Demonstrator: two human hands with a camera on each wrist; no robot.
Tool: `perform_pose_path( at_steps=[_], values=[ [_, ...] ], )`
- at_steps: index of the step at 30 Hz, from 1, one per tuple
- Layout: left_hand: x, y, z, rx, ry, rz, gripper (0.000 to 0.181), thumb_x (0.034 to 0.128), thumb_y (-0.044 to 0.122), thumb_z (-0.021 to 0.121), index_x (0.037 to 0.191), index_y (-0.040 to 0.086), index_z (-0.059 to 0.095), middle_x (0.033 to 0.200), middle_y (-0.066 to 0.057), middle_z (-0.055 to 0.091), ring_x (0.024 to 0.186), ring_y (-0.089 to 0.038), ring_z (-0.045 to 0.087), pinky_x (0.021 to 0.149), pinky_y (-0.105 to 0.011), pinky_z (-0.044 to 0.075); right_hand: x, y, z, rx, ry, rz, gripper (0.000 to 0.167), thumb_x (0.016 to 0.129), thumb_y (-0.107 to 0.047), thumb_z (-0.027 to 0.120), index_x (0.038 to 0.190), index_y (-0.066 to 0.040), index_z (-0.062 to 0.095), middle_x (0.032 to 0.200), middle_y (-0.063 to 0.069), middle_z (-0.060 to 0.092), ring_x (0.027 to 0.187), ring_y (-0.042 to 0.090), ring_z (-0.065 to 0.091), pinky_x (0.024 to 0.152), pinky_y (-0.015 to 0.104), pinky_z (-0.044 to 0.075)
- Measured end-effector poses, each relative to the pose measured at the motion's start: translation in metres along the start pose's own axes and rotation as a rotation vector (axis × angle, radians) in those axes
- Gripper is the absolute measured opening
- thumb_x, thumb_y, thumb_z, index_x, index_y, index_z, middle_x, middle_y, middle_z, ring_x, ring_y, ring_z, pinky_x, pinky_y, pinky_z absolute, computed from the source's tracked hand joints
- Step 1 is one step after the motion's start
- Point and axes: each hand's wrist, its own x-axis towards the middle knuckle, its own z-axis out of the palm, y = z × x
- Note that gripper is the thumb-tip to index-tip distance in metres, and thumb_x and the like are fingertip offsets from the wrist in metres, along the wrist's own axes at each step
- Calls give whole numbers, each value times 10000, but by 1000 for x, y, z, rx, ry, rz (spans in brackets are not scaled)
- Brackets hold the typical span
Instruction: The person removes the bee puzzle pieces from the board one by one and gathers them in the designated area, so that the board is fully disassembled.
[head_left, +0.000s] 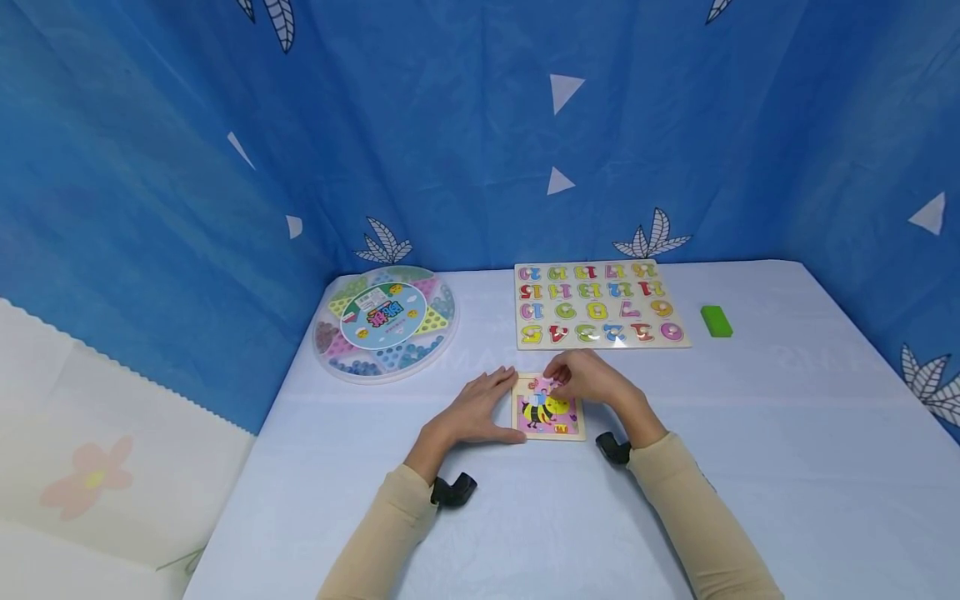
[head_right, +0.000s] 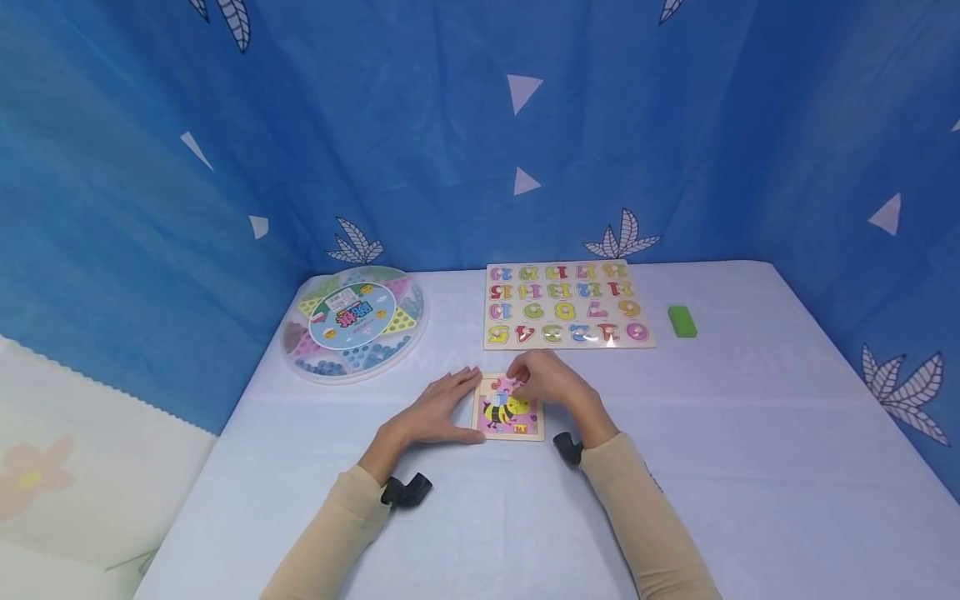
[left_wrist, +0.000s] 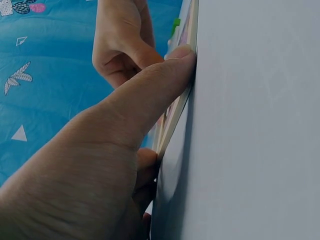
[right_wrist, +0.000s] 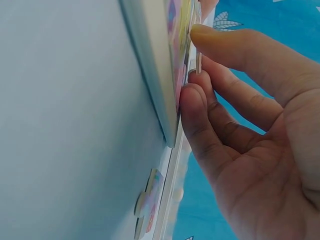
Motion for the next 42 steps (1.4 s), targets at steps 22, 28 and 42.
perform_pose_path(
  at_steps=[22,28,42],
  values=[
    [-1,3,1,-14,-3,11,1058,753,650,709,1565,191,211,1651,18,151,1533,-229,118,1251,-455,150,-10,4,-2,21,13,6,266,794,-114,800,1048,-79,729,949,22,687,797,149,575,783,275,557],
    [-1,1,1,-6,1,16,1062,751,642,717,1566,191,206,1651,23,145,1534,-198,110,1255,-432,139,-15,5,-6,20,15,4,279,797,-108,795,1064,-68,722,950,29,682,806,156,570,793,285,556],
    [-2,1,0,-1,27,33,1050,760,616,722,1562,161,220,1647,-1,171,1530,-189,133,1254,-435,146,-19,14,-15,9,36,-19,297,782,-123,812,1054,-49,718,906,32,674,786,156,570,747,269,550]
  ],
)
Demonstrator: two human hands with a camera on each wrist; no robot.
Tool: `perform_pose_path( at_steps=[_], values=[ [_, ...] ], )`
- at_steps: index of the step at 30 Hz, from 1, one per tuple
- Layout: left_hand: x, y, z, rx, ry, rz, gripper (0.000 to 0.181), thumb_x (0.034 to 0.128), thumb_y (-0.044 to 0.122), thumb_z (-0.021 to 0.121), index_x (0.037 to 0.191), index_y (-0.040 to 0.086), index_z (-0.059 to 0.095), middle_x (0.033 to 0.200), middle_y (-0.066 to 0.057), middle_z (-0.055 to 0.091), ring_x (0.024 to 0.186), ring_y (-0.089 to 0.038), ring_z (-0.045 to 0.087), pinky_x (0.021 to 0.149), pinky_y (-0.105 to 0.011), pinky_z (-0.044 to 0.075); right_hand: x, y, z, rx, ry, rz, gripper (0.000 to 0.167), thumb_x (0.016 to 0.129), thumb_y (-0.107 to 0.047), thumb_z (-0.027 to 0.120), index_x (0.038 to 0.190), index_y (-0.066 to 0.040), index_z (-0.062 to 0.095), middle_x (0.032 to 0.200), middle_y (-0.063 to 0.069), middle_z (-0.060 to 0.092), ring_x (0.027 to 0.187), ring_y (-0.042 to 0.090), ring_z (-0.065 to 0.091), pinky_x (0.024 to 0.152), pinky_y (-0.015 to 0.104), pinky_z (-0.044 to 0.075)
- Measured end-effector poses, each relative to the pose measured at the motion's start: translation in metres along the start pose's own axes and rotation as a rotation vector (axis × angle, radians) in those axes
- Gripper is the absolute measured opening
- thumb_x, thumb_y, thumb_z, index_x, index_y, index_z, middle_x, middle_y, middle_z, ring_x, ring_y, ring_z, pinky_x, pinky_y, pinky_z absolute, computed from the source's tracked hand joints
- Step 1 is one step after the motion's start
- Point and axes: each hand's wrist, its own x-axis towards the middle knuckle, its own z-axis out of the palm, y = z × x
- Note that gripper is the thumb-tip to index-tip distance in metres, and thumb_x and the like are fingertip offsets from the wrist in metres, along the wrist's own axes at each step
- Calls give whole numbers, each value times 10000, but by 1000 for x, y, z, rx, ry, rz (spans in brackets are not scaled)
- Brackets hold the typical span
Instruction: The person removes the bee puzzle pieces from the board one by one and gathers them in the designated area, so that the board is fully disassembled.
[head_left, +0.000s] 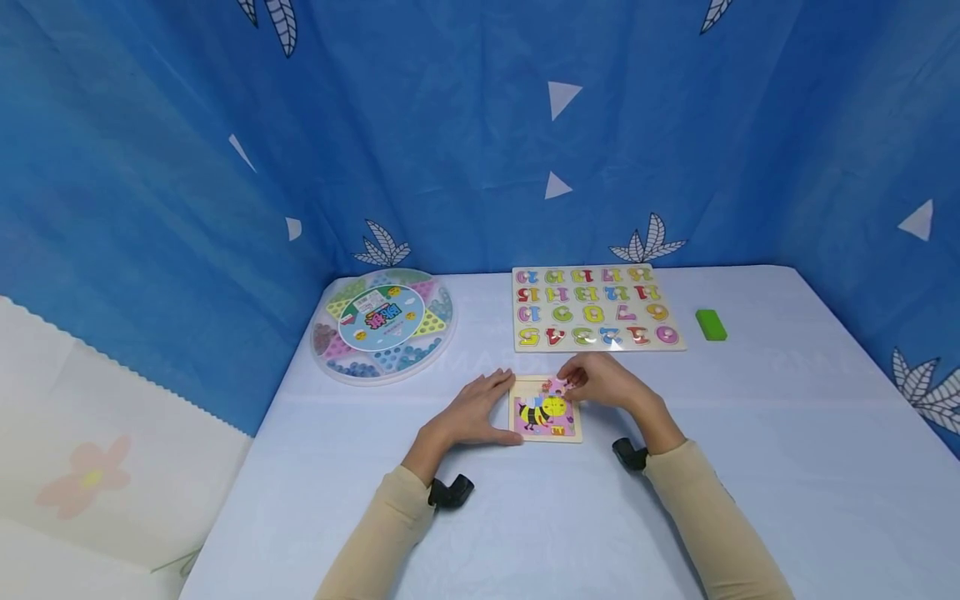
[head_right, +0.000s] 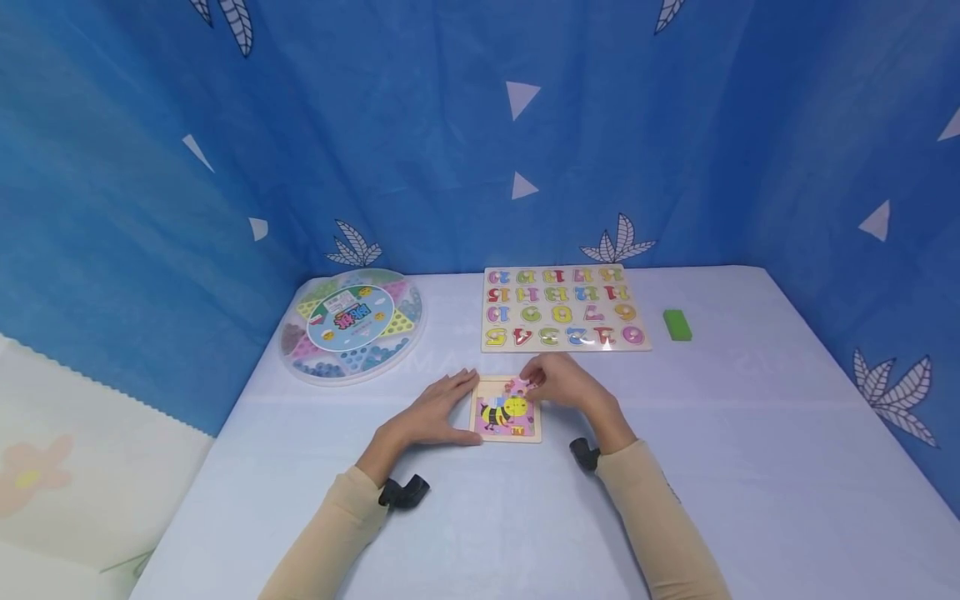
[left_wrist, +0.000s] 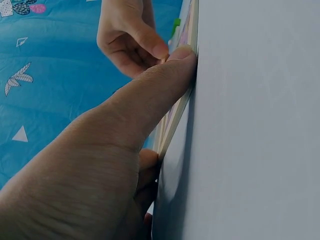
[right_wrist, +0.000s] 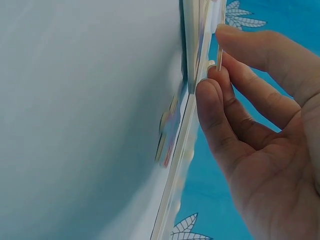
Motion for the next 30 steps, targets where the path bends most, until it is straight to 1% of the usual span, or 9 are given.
perform_pose_path(
  at_steps=[10,17,26,30],
  values=[
    [0,-1,1,-8,5,16,1052,759,610,728,1561,152,224,1645,-1,178,1528,-173,138,1257,-423,139,-6,7,-6,-5,7,6,298,783,-109,807,1059,-46,713,923,40,672,800,160,565,754,278,555],
    [0,-3,1,-5,11,22,1050,762,609,723,1562,151,221,1646,1,175,1530,-180,135,1256,-433,136,-10,14,-10,-13,18,29,297,786,-109,803,1064,-54,714,926,45,670,813,171,566,752,265,540],
    [0,-4,1,-12,3,20,1052,763,605,723,1564,152,213,1647,-1,170,1531,-212,133,1255,-449,135,-16,23,-17,-24,29,24,305,792,-107,797,1077,-39,714,918,50,673,811,171,561,760,282,541],
    [1,-4,1,-10,-2,20,1053,764,607,722,1565,155,209,1648,3,167,1531,-203,130,1256,-444,132,-19,26,-19,-24,29,44,307,788,-99,798,1077,-36,713,923,54,679,815,175,569,766,285,549]
  ],
)
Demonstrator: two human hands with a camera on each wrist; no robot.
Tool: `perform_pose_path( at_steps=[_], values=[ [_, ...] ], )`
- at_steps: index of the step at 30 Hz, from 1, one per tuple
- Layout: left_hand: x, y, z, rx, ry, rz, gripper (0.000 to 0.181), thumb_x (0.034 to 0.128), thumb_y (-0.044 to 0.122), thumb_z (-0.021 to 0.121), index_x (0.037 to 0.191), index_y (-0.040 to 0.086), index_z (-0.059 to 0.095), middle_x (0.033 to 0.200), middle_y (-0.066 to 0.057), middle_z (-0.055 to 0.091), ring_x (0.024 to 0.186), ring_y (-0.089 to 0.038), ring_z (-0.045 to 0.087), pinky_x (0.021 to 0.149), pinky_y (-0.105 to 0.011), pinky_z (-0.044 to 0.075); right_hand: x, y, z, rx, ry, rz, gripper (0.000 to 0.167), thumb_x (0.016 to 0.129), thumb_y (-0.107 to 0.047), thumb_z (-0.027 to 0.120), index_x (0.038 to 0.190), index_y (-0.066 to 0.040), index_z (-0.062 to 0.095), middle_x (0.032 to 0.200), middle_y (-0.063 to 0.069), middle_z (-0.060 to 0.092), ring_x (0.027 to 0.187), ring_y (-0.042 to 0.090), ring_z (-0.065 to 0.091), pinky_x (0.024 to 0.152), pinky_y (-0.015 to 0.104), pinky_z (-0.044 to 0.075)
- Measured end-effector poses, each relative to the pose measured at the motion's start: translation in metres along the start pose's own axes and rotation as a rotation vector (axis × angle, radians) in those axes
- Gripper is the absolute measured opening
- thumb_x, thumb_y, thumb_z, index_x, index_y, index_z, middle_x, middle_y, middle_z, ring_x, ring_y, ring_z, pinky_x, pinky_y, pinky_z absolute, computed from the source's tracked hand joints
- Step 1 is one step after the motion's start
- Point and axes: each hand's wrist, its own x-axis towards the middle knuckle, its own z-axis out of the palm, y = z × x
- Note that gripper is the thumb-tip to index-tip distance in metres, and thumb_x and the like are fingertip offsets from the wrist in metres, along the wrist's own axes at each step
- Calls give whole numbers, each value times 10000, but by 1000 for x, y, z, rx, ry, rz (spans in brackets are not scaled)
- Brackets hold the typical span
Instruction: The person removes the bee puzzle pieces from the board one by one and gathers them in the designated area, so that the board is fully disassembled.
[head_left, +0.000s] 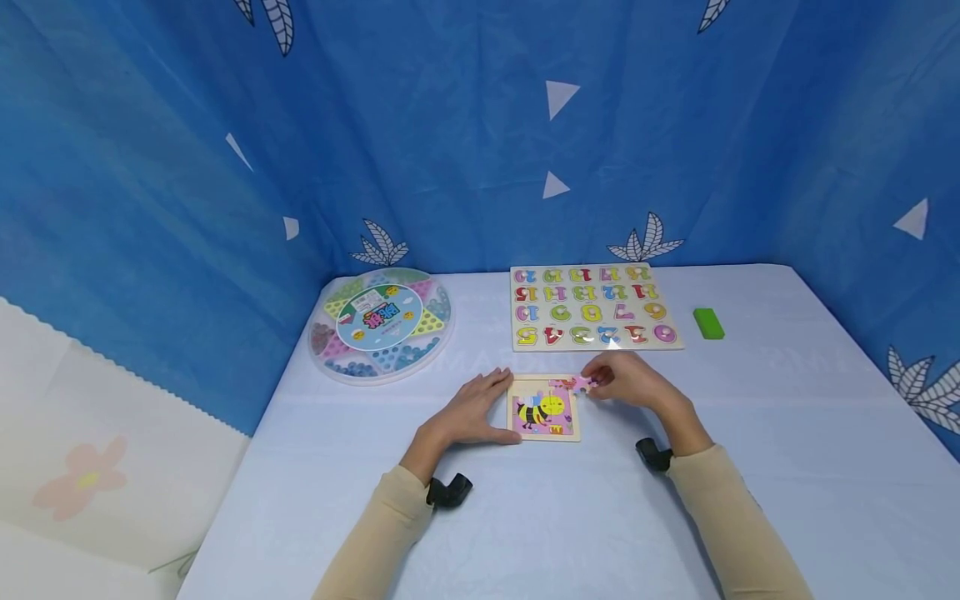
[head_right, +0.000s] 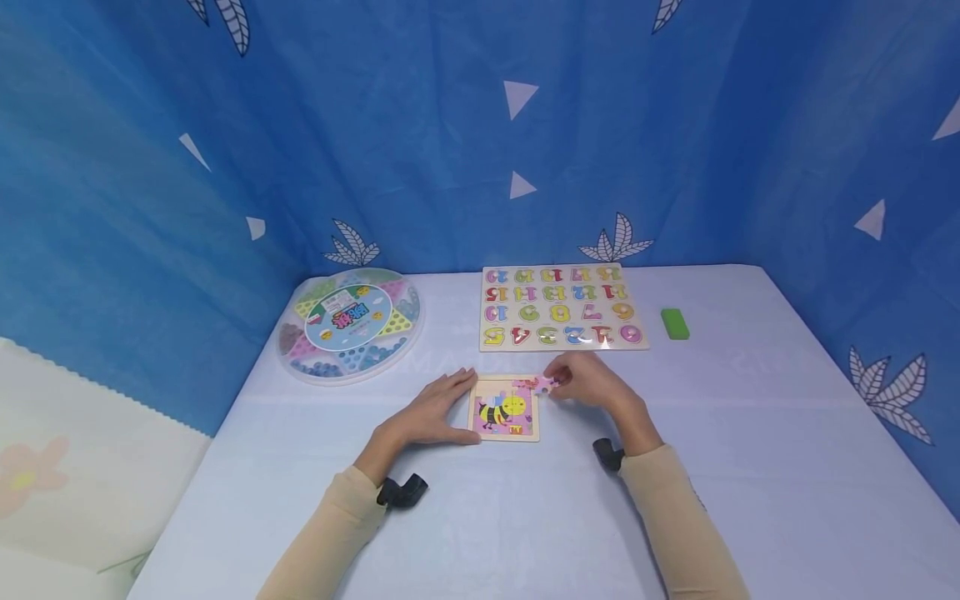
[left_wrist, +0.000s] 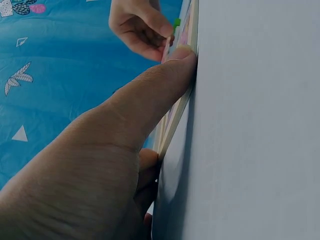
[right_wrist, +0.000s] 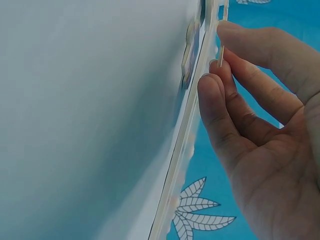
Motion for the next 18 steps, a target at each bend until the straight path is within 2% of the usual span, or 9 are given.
perform_pose_path(
  at_steps=[18],
  values=[
    [-1,2,-1,-5,-5,-8,1052,756,611,727,1563,169,218,1648,25,167,1533,-174,116,1262,-414,116,-10,15,-10,-23,6,55,334,793,-111,797,1104,-39,699,961,64,668,858,187,565,815,335,565]
  ],
)
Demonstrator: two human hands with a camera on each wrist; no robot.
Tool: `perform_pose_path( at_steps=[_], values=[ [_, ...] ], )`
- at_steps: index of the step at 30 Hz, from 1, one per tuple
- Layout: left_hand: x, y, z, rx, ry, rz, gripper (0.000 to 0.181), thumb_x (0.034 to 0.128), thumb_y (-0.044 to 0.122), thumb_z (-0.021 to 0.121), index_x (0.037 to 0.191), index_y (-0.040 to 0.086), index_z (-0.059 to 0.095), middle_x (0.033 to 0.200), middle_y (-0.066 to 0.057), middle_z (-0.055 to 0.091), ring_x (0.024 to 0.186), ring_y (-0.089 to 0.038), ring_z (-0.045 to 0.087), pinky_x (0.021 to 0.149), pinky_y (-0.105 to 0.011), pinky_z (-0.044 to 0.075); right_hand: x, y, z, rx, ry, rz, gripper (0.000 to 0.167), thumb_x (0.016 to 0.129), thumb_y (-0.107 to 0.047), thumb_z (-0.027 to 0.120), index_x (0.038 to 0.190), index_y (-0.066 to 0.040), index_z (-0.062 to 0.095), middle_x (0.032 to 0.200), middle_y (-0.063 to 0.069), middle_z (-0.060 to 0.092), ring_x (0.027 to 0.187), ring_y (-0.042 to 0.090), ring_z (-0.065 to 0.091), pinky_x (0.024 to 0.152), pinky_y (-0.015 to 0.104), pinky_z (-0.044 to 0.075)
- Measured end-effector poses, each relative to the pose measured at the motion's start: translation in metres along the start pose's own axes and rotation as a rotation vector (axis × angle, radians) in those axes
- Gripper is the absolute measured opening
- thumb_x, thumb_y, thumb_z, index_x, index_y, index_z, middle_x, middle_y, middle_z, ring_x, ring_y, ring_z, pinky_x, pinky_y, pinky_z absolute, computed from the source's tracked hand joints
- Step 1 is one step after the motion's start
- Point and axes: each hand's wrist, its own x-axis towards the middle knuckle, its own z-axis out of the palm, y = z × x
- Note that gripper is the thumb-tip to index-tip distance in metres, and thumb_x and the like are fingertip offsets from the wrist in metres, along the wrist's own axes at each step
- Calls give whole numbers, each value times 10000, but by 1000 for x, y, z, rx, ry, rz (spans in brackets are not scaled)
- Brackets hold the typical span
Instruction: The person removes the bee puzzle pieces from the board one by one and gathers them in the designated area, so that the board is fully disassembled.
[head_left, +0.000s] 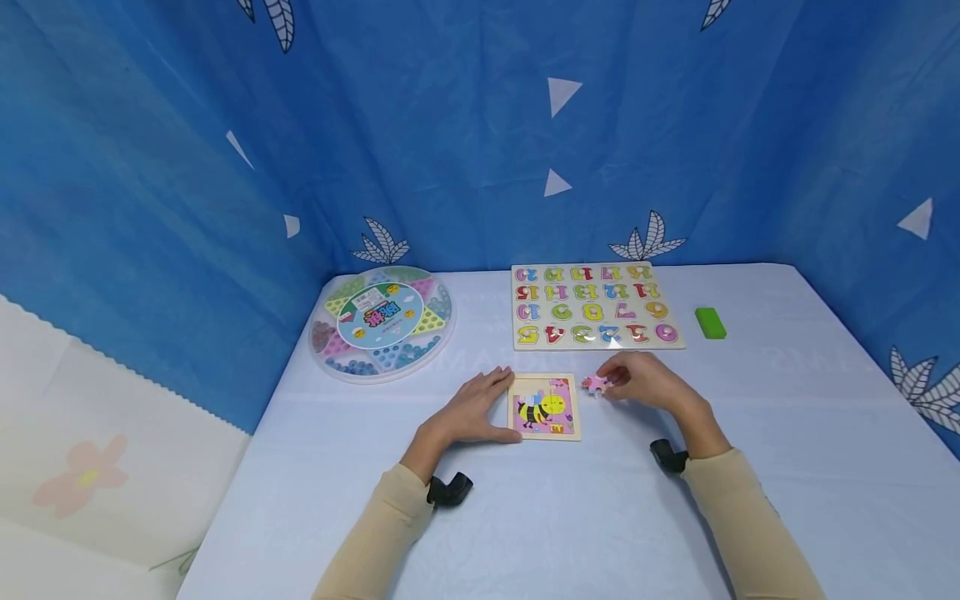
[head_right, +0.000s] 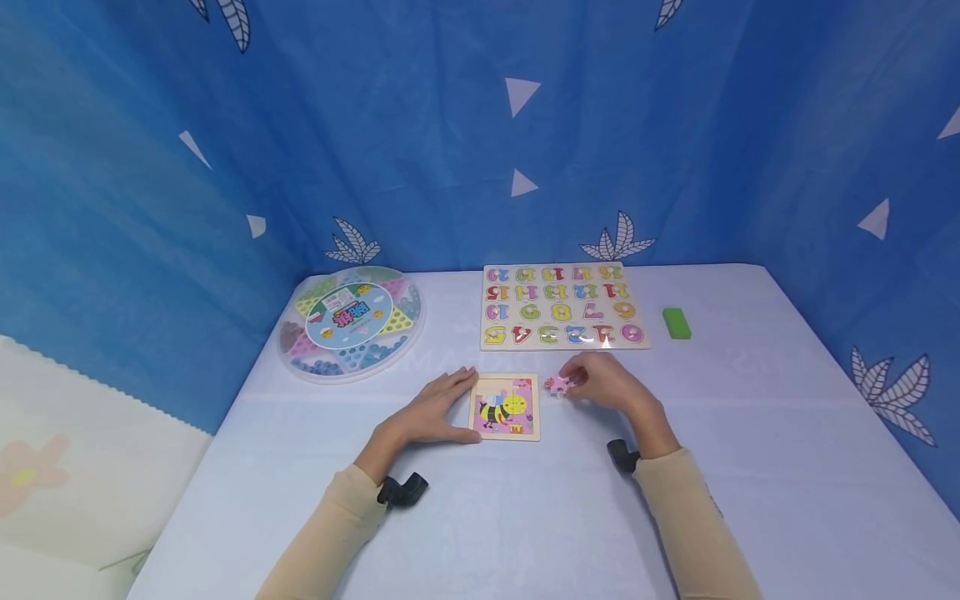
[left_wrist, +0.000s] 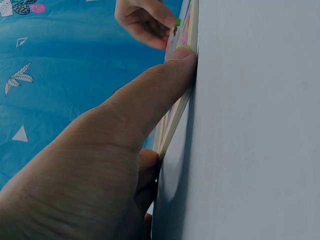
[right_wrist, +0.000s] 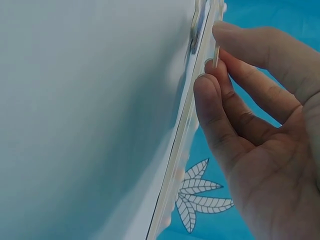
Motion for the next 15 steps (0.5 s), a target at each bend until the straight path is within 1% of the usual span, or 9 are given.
perform_pose_path(
  at_steps=[8,15],
  values=[
    [1,-1,0,1,-3,-3,1053,760,610,725,1565,169,211,1649,24,159,1533,-175,113,1261,-418,114,-3,10,-7,5,1,2,336,798,-113,792,1111,-35,697,969,71,666,865,191,564,809,334,564],
    [1,-2,1,5,-3,-1,1055,759,612,723,1566,171,206,1650,24,155,1533,-173,113,1261,-417,117,-7,17,-15,8,-2,35,333,802,-108,786,1112,-19,703,964,84,667,862,201,561,798,320,560]
  ],
)
